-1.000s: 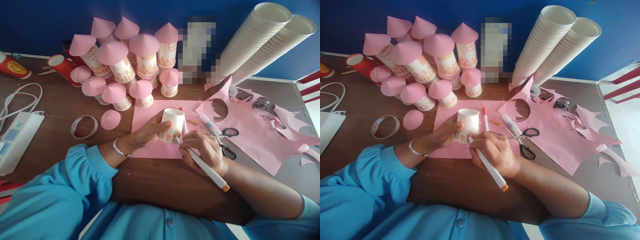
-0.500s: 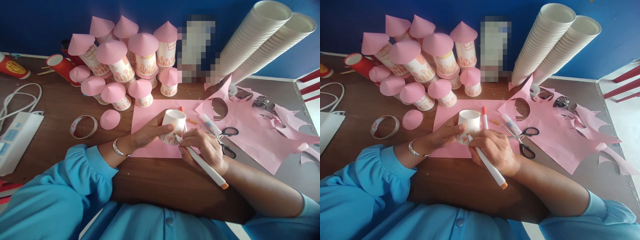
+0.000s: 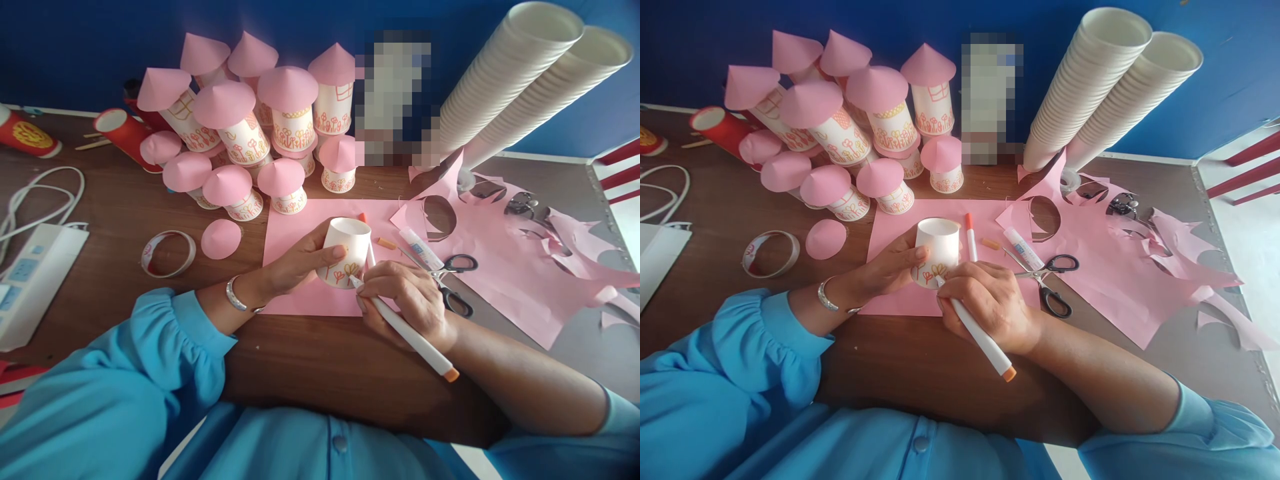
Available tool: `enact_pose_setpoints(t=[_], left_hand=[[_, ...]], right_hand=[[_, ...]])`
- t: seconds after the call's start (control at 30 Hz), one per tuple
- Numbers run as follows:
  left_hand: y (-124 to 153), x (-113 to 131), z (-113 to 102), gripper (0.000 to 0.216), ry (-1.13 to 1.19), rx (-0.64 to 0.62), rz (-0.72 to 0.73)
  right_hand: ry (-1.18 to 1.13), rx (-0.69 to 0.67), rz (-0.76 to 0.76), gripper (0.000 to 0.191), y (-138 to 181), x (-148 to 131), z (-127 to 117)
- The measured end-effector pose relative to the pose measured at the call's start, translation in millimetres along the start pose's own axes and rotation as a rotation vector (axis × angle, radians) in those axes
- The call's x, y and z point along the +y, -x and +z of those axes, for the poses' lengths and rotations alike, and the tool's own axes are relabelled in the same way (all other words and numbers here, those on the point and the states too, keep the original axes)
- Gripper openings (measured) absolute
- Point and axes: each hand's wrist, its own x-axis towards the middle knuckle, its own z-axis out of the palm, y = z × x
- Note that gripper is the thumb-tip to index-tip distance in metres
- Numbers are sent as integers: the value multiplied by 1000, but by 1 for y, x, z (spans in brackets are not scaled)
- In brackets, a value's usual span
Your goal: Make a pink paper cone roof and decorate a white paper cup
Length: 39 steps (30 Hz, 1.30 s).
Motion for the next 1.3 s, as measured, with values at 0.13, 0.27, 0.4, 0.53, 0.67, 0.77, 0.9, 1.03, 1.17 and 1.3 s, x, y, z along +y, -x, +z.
enact_pose_setpoints(t=[0.13,0.27,0.4,0.53,0.67,0.77,0.9,1.03,1.17,1.3], left_hand=[[-1,-1,-2,59,-19,15,30],[-1,1,-1,57,-1,-1,20],[-1,3,2,57,8,-7,26],[-1,4,2,57,24,-8,12],[-2,4,0,52,74,5,11],[-2,3,-2,50,94,14,26],[-3,5,0,49,96,56,24],[-5,8,3,48,120,40,18],[-5,8,4,57,90,15,25],[-3,2,1,61,44,15,24]], right_hand=[[-6,3,-9,22,0,0,0],[-3,6,2,21,1,1,1],[5,5,8,21,1,1,1],[-28,13,2,21,1,0,-1],[-105,30,-23,21,1,0,-3],[-132,15,-43,20,3,0,-3],[-116,-18,-41,17,6,1,-1],[-137,-45,-46,15,7,2,2],[-175,-53,-77,15,6,3,6],[-198,-64,-109,16,4,2,7]])
